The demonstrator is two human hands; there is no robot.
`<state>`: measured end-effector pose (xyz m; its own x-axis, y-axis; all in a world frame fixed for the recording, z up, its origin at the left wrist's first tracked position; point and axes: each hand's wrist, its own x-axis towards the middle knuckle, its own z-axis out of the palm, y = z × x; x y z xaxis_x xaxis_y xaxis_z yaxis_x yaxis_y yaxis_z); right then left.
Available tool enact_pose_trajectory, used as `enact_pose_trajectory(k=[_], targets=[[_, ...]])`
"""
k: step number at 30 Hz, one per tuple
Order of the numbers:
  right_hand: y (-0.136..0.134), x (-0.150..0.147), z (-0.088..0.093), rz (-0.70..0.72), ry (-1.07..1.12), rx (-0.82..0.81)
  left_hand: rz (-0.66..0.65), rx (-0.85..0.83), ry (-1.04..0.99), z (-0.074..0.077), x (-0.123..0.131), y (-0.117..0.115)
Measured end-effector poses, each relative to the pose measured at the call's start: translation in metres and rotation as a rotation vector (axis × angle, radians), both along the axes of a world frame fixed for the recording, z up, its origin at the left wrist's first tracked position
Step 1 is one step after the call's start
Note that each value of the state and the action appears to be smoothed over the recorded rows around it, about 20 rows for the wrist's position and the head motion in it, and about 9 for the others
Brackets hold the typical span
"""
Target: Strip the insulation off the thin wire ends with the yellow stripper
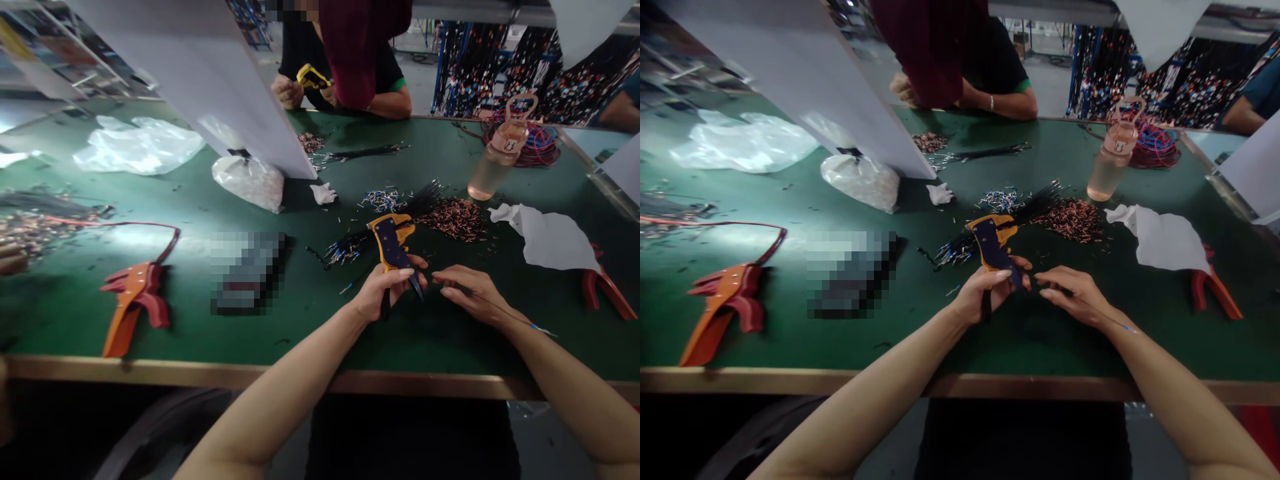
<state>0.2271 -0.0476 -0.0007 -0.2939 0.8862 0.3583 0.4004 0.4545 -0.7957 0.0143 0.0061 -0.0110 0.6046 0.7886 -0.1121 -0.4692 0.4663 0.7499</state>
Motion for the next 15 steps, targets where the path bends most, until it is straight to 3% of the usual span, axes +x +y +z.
enact_pose_trajectory(k=[3,9,15], targets=[[-0.0013,-0.0032,0.0013,-0.105,-0.016,0.062,-0.038,0.017,0.031,-0.0008,0.0001,-0.0016],[-0.0045,-0.0036,0.0061,-0.468,0.035,0.123,-0.067,0.084,0.122,0.0011,-0.0026,-0.0041],[-0.0094,-0.0106,0.0099,-0.4,0.131,0.121,-0.182,0.186,0.252,-0.0021,-0.0028,-0.0045]])
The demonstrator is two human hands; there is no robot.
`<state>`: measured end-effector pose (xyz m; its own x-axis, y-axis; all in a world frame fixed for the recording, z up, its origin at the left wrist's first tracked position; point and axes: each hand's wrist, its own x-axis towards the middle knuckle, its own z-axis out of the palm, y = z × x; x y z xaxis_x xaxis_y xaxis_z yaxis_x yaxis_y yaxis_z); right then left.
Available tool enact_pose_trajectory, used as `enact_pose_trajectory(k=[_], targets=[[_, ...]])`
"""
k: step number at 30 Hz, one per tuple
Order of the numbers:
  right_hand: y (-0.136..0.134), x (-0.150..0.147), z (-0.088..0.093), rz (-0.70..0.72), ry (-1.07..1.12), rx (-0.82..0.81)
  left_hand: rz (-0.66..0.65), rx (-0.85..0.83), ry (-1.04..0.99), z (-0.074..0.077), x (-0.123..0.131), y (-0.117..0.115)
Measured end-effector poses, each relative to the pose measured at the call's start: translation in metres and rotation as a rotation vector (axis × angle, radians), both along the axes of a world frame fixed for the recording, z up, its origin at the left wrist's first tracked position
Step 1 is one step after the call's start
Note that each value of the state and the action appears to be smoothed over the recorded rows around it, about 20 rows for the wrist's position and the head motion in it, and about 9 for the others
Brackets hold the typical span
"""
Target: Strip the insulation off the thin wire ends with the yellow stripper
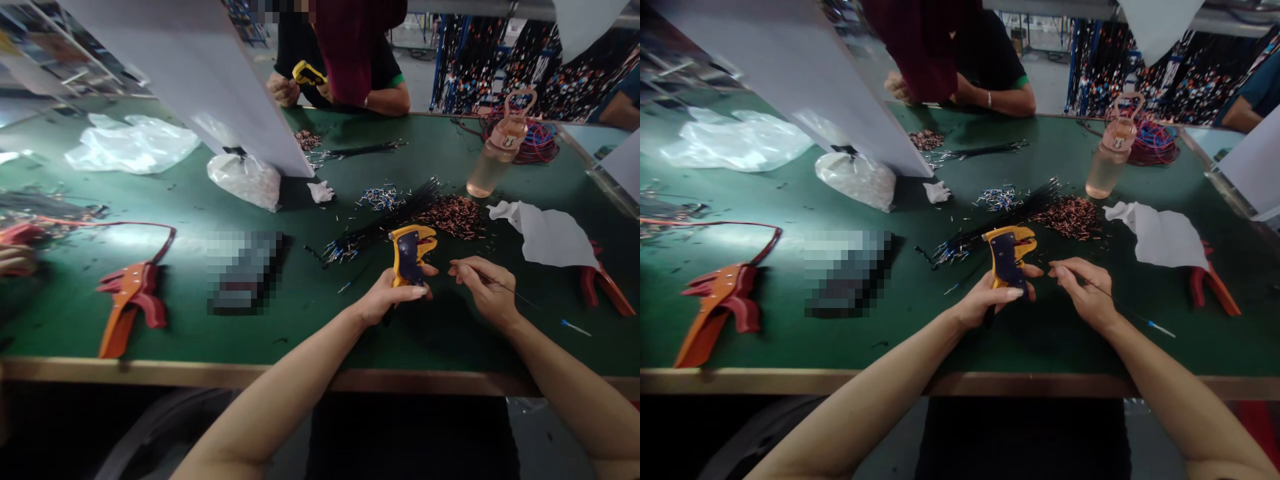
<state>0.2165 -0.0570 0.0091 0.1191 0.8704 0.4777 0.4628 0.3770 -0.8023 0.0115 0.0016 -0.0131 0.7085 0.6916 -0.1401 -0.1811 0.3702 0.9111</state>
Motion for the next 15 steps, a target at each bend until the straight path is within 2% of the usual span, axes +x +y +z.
enact_pose_trajectory(k=[5,15], targets=[[-0.003,-0.006,0.001,0.079,0.064,0.003,-0.03,0.018,0.026,0.004,-0.001,-0.002],[-0.003,-0.008,0.003,0.165,0.02,0.033,-0.089,0.067,0.037,0.011,-0.003,-0.003]])
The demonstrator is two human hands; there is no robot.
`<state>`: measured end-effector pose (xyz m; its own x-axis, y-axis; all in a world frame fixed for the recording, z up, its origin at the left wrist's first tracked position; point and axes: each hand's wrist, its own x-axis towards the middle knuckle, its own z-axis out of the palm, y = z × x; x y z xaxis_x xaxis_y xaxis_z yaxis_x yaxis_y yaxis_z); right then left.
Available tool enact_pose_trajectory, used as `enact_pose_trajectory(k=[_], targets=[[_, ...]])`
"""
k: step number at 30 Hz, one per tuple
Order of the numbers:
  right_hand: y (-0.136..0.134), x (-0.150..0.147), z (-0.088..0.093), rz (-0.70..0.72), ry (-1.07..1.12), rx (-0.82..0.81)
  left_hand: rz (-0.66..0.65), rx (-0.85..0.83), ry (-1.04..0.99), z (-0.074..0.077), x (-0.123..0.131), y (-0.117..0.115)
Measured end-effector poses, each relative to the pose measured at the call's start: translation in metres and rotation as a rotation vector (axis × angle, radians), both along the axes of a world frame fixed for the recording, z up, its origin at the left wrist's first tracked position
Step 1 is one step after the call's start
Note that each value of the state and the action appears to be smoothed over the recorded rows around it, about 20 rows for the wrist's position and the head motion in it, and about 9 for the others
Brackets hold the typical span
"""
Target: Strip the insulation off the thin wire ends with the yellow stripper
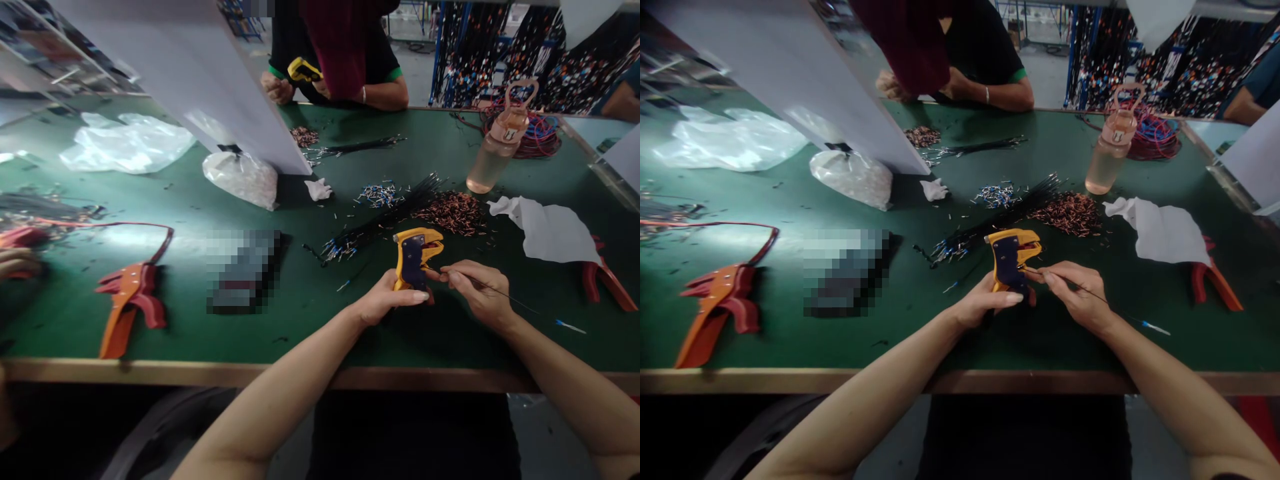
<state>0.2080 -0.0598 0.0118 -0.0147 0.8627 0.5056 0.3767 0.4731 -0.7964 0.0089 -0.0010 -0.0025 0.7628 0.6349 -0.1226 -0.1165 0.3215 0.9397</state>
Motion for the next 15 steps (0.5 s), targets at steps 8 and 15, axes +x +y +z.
enact_pose_trajectory(k=[8,15], targets=[[-0.001,0.0012,-0.001,-0.01,-0.048,-0.044,0.025,-0.083,-0.064,-0.0015,0.0036,-0.0018],[-0.0014,0.0011,-0.0018,0.018,-0.032,-0.022,0.052,-0.041,-0.014,-0.0002,0.0023,-0.0023]])
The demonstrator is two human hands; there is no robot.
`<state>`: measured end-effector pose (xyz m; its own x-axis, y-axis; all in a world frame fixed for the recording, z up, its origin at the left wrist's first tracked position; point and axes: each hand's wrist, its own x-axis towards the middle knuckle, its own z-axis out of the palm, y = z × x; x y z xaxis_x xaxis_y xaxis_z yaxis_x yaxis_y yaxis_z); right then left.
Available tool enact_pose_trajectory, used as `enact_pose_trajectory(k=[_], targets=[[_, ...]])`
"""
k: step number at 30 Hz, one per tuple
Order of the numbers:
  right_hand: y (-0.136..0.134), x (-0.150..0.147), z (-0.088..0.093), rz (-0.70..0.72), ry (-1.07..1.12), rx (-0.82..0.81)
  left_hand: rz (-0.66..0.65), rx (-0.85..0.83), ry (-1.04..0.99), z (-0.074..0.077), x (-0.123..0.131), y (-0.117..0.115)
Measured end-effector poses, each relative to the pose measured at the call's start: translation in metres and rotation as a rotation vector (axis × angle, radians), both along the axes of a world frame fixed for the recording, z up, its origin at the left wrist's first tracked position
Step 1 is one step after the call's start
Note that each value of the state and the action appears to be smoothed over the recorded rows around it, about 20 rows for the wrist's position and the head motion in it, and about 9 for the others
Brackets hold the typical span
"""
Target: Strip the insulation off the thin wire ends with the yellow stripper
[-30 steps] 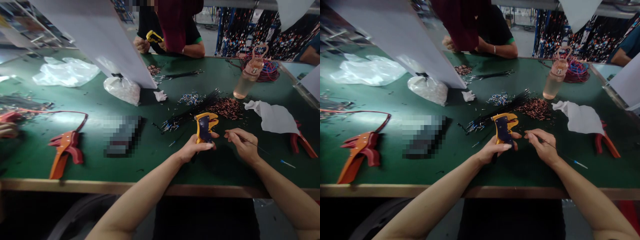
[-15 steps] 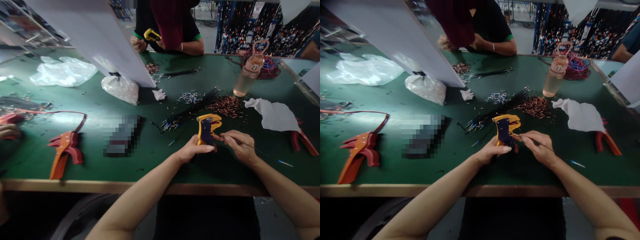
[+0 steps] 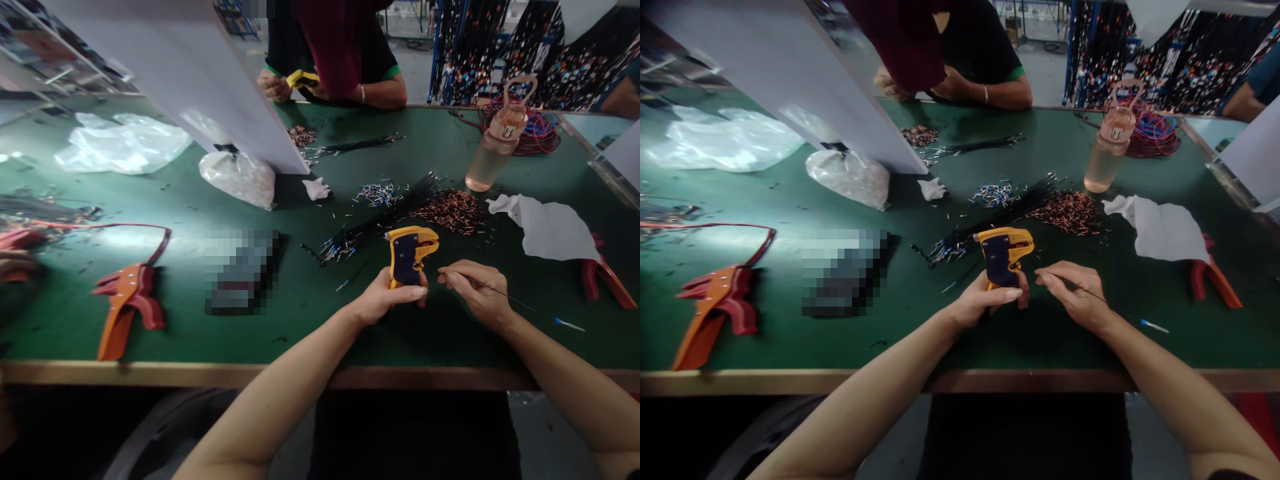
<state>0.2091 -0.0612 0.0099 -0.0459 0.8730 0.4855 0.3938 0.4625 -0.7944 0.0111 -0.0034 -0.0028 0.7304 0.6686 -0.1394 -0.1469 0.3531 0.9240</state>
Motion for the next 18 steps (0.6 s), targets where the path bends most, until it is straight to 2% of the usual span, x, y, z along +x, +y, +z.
enact_pose_trajectory(k=[8,18], targets=[[-0.0015,-0.0015,0.002,-0.002,0.013,-0.01,-0.006,0.047,0.042,0.0078,0.0012,-0.0021],[-0.0017,-0.0023,0.0027,0.005,0.017,0.001,0.024,0.046,0.091,0.0088,0.0016,-0.005]])
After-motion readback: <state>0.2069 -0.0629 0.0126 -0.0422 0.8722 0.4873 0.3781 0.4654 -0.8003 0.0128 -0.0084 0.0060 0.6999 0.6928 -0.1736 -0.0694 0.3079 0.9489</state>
